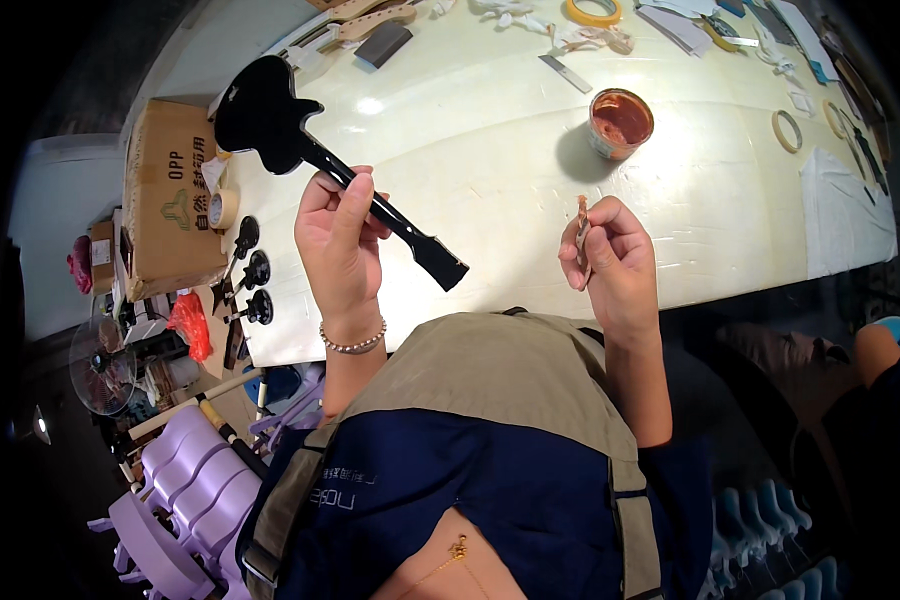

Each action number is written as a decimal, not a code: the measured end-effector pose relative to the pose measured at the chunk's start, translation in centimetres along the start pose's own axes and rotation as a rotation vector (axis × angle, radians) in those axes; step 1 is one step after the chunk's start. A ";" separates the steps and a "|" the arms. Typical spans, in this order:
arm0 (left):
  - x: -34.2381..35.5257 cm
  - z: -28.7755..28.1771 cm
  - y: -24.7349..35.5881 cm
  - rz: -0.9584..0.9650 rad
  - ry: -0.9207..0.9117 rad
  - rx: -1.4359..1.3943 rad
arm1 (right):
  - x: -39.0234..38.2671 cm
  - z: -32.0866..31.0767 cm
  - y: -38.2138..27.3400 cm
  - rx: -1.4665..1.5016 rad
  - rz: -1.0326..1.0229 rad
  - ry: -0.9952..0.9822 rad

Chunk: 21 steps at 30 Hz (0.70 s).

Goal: The person paints a black guitar body with a reddish-brown substance using a small brush. They repeatedly dip the brush into a container and apply the substance to the body and neck of the guitar, rotating the instrument to cover different areas.

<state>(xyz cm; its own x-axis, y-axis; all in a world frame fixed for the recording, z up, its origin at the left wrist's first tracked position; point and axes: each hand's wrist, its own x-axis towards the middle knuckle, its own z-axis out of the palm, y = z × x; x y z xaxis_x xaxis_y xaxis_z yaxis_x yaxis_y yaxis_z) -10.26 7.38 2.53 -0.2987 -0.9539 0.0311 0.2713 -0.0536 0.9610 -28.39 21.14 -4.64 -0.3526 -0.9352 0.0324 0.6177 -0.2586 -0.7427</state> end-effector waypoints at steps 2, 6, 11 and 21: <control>-0.2 0.0 0.1 0.026 0.019 0.056 | -0.1 0.0 0.1 -0.012 0.003 0.017; -0.4 0.2 0.2 0.057 0.048 0.124 | -0.2 0.0 0.3 -0.017 0.012 0.043; -0.5 0.2 0.3 0.071 0.089 0.196 | -0.1 0.3 0.4 -0.069 0.014 0.071; -1.4 -2.0 -0.6 0.149 0.124 0.292 | -0.5 0.7 0.8 -0.076 0.017 0.104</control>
<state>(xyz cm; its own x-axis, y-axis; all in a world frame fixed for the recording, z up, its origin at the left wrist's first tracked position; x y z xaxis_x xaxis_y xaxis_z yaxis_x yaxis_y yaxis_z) -8.13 8.14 1.38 -0.1568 -0.9745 0.1606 0.0249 0.1587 0.9870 -27.21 21.27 -4.76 -0.4160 -0.9082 -0.0471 0.5703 -0.2202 -0.7914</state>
